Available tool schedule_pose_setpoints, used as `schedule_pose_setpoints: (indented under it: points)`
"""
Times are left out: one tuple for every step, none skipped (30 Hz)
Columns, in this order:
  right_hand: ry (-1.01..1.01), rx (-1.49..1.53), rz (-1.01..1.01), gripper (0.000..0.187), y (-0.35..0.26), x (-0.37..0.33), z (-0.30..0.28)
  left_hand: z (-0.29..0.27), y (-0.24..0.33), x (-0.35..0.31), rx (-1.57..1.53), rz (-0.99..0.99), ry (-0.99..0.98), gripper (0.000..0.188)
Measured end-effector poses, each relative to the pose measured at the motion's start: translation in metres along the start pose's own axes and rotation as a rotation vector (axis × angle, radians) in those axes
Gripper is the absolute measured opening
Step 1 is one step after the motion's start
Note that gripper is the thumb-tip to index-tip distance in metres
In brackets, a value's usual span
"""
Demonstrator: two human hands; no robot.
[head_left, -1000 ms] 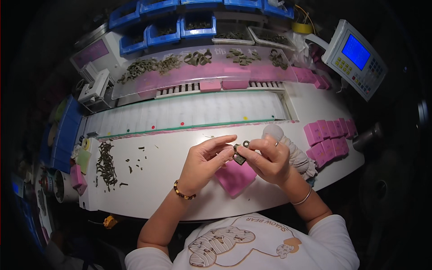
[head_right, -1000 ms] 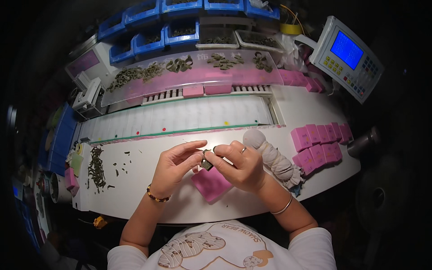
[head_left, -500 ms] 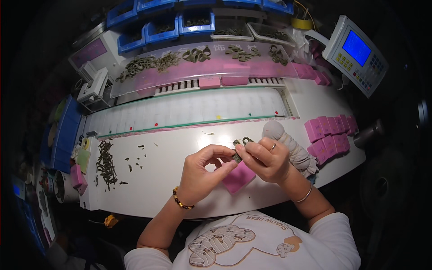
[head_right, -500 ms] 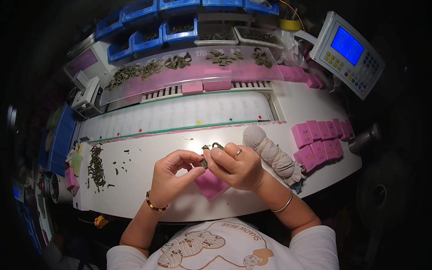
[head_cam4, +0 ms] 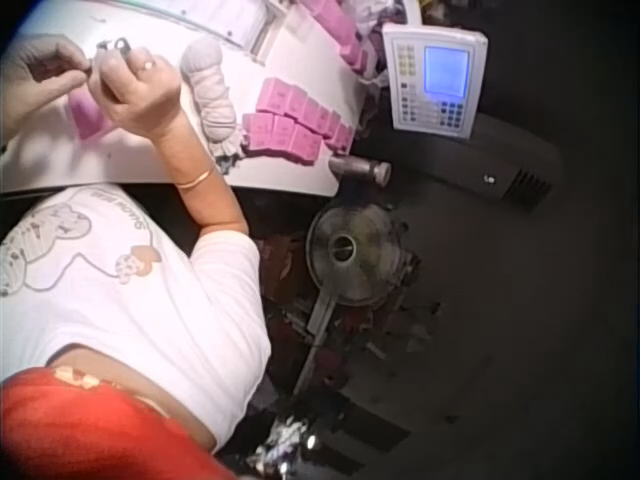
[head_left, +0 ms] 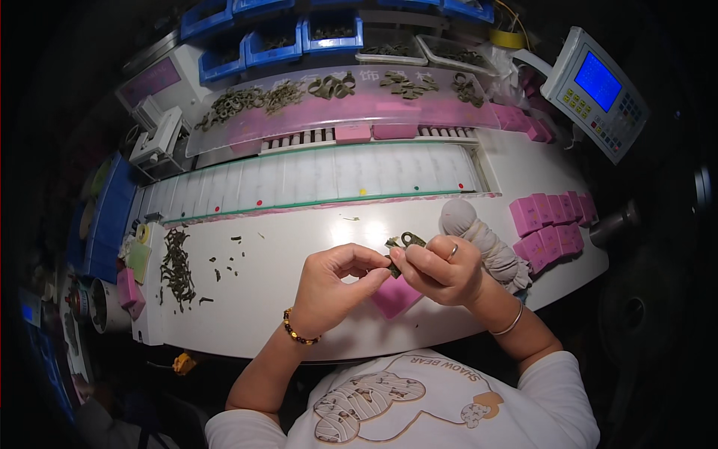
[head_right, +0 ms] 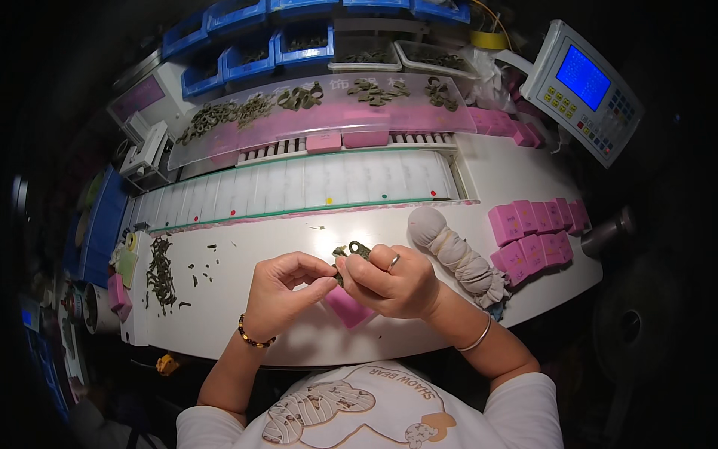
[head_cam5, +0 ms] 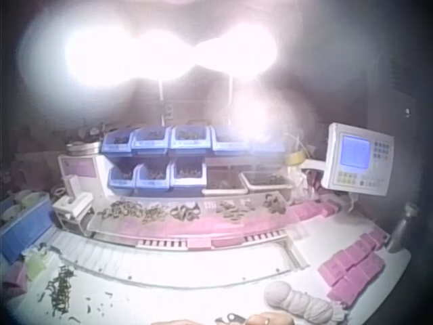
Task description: Assembling small green plastic components using a silicone mold and a manual press tool.
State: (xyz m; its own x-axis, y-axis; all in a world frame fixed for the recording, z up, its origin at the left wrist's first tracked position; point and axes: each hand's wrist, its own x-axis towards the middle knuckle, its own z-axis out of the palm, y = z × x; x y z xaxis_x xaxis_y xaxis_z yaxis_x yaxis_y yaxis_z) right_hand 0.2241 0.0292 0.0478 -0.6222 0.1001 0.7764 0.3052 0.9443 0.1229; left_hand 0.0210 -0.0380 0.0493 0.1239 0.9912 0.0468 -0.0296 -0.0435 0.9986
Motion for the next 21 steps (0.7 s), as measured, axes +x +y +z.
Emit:
schedule_pose_setpoints:
  points:
    - [-0.001,0.005,0.005,0.021,0.0,-0.0001,0.0004,0.0006,-0.0013,0.0,-0.017,0.005,0.014,0.014]
    - [-0.001,0.006,0.005,0.021,0.0003,0.0012,0.0002,0.0009,-0.002,0.0,-0.034,0.011,0.027,0.014]
    - [0.002,-0.001,-0.008,0.02,0.0006,0.0035,-0.0006,0.0003,-0.0016,0.0,-0.034,0.011,0.028,0.014]
    - [0.005,-0.011,-0.021,0.02,0.0008,0.0051,-0.0017,-0.0004,-0.0008,0.0003,-0.054,-0.016,0.018,0.014]
    - [0.005,-0.011,-0.021,0.02,0.0007,0.0056,-0.0025,-0.0008,-0.0004,0.0005,-0.075,-0.043,0.008,0.015]
    - [-0.001,-0.038,-0.009,0.015,0.0007,0.0058,-0.0032,-0.0004,-0.0009,0.0004,-0.075,-0.043,0.008,0.015]
    - [-0.007,-0.064,0.003,0.01,0.0007,0.0059,-0.0036,0.0006,-0.0017,-0.0001,-0.081,-0.034,0.011,0.016]
    - [-0.007,-0.064,0.002,0.01,0.0011,0.0061,-0.0036,0.0016,-0.0021,-0.0004,-0.087,-0.025,0.014,0.018]
    - [-0.007,-0.086,-0.005,0.01,0.0017,0.0063,-0.0034,0.0029,-0.0015,-0.0004,-0.087,-0.025,0.014,0.018]
    - [-0.009,-0.109,-0.012,0.01,0.002,0.0062,-0.0036,0.005,-0.0004,-0.0006,-0.02,0.021,0.009,0.019]
    - [-0.009,-0.109,-0.011,0.01,0.0019,0.0061,-0.0034,0.0062,0.0002,-0.0007,0.048,0.067,0.004,0.02]
    - [-0.004,-0.088,-0.009,0.009,0.0017,0.006,-0.0028,0.0063,0.0001,-0.0007,0.047,0.067,0.003,0.02]
    - [0.002,-0.066,-0.008,0.009,0.0015,0.006,-0.002,0.0059,-0.0001,-0.0009,0.06,0.054,0.004,0.02]
    - [0.002,-0.065,-0.009,0.009,0.0014,0.0057,-0.0015,0.0054,-0.0004,-0.0011,0.074,0.041,0.006,0.021]
    - [0.002,-0.066,-0.017,0.009,0.0012,0.0054,-0.0011,0.0044,-0.0006,-0.0009,0.074,0.04,0.007,0.021]
    - [0.002,-0.067,-0.025,0.01,0.0008,0.0052,-0.001,0.0032,-0.0004,-0.0004,0.042,0.015,-0.012,0.021]
    - [0.002,-0.065,-0.025,0.01,0.0005,0.0052,-0.0009,0.0019,-0.0002,0.0,0.01,-0.01,-0.031,0.021]
    - [0.007,-0.062,-0.028,0.01,0.0001,0.0051,-0.0009,0.0007,0.0001,-0.0001,0.01,-0.01,-0.03,0.021]
    - [0.011,-0.061,-0.03,0.01,-0.0001,0.0043,-0.0006,-0.0003,-0.0003,0.0003,-0.028,-0.04,-0.045,0.022]
    - [0.011,-0.062,-0.03,0.01,-0.0008,0.0014,0.0001,-0.0009,-0.0006,0.0007,-0.066,-0.071,-0.061,0.022]
    - [-0.006,-0.04,0.016,0.01,-0.0019,-0.0031,0.001,-0.0009,-0.0006,0.001,-0.067,-0.071,-0.061,0.022]
